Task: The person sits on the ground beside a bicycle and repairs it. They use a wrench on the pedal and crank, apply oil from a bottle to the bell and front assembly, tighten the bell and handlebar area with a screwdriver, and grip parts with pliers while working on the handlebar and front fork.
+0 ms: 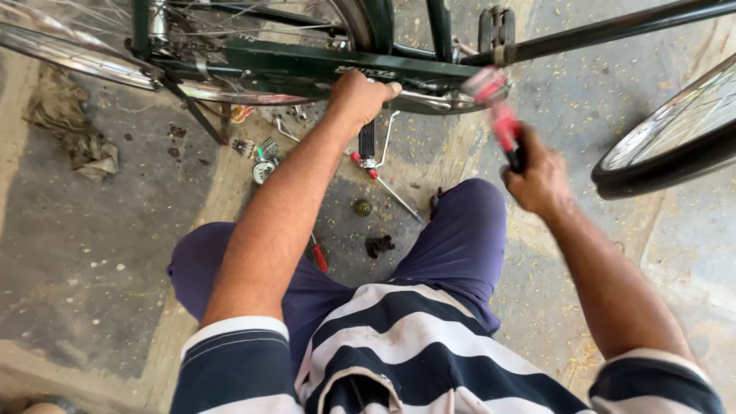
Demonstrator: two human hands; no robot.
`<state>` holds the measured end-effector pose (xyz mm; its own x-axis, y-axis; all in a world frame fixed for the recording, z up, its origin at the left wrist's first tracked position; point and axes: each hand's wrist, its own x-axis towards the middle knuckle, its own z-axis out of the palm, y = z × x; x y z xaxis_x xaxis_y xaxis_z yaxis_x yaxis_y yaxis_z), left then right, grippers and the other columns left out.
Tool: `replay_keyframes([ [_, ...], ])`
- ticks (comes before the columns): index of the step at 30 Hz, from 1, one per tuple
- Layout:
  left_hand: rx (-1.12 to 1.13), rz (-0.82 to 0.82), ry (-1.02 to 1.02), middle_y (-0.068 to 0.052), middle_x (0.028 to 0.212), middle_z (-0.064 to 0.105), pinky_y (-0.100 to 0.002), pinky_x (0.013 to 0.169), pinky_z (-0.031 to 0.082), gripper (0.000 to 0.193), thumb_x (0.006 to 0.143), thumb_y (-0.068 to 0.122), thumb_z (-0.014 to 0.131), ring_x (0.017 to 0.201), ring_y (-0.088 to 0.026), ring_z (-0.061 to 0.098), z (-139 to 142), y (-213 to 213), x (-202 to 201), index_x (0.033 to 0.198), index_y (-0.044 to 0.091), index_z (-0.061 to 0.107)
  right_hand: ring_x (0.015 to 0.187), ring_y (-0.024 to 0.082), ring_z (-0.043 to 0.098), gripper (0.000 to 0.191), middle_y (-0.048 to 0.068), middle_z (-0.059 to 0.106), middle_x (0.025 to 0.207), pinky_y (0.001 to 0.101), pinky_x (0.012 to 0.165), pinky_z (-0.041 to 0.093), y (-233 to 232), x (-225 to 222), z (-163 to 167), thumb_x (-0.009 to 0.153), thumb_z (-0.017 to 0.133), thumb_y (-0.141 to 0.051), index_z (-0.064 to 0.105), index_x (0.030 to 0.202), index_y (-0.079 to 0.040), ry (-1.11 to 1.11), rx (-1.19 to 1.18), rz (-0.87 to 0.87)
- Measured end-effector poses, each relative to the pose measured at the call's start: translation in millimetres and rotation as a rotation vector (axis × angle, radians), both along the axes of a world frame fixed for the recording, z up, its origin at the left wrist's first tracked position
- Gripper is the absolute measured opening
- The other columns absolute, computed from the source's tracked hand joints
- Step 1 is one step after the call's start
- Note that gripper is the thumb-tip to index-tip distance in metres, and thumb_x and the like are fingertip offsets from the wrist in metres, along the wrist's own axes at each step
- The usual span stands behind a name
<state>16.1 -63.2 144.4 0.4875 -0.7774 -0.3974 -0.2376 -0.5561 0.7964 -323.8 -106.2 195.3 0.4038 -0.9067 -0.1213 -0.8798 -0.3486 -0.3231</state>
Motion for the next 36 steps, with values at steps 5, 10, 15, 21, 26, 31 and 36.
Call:
replay_keyframes([
  [5,-0.091,-0.036,-0.066,-0.017,0.105,0.077,-0.037,0.086,0.054,0.042,0.076,0.032,0.084,0.097,-0.029,0.075,1,4,0,0.106,0.004,0.076,0.101,0.041,0.068,0.066,0.022,0.067,0.116,0.0473,0.091,0.055,6,23,-8,0.088,0.078,-0.009,0.045,0.145,-0.004,-0.52,-0.088,0.048],
  [10,-0.149,-0.066,-0.033,-0.013,0.104,0.079,-0.037,0.084,0.054,0.039,0.078,0.03,0.081,0.095,-0.025,0.075,0,4,3,0.106,0.003,0.075,0.103,0.035,0.069,0.059,0.02,0.068,0.115,0.0441,0.088,0.057,-10,79,-45,0.089,0.081,-0.004,0.049,0.138,-0.004,-0.611,-0.25,0.211],
  [15,-0.256,0.078,0.401,-0.008,0.094,0.076,-0.036,0.076,0.054,0.033,0.08,0.027,0.082,0.084,-0.02,0.068,-6,21,2,0.1,0.0,0.076,0.093,0.02,0.065,0.052,0.01,0.067,0.102,0.0338,0.082,0.056,-20,107,-58,0.091,0.078,0.002,0.049,0.134,-0.004,-0.967,-0.005,0.08],
  [21,-0.222,0.16,0.544,-0.006,0.083,0.071,-0.034,0.063,0.056,0.023,0.078,0.016,0.073,0.07,-0.019,0.067,-23,71,-18,0.096,0.001,0.072,0.09,0.015,0.066,0.052,0.008,0.069,0.105,0.0293,0.079,0.054,-30,89,-69,0.093,0.08,0.005,0.047,0.133,-0.003,-0.974,0.003,0.161],
  [26,-0.219,0.118,0.577,-0.007,0.082,0.071,-0.036,0.061,0.058,0.026,0.076,0.012,0.071,0.067,-0.019,0.068,-12,74,-14,0.099,0.001,0.07,0.111,0.02,0.066,0.061,0.009,0.062,0.122,0.0365,0.099,0.059,-51,61,-103,0.098,0.078,0.012,0.042,0.144,-0.005,-1.076,0.133,0.249],
  [31,-0.144,0.068,0.469,-0.009,0.084,0.072,-0.038,0.064,0.059,0.029,0.074,0.013,0.072,0.072,-0.021,0.07,-32,72,-2,0.101,0.002,0.07,0.116,0.021,0.061,0.097,0.007,0.053,0.132,0.0373,0.1,0.059,-44,-39,-121,0.097,0.08,0.017,0.02,0.168,-0.013,-1.162,0.097,0.002],
  [36,0.18,-0.069,-0.2,-0.014,0.094,0.076,-0.058,0.079,0.041,0.038,0.078,0.029,0.075,0.086,-0.03,0.071,-101,55,-16,0.107,0.006,0.072,0.112,0.027,0.056,0.045,0.014,0.058,0.124,0.0369,0.099,0.047,21,-161,-132,0.112,0.068,-0.012,0.04,0.146,-0.004,-0.519,0.069,-0.313],
])
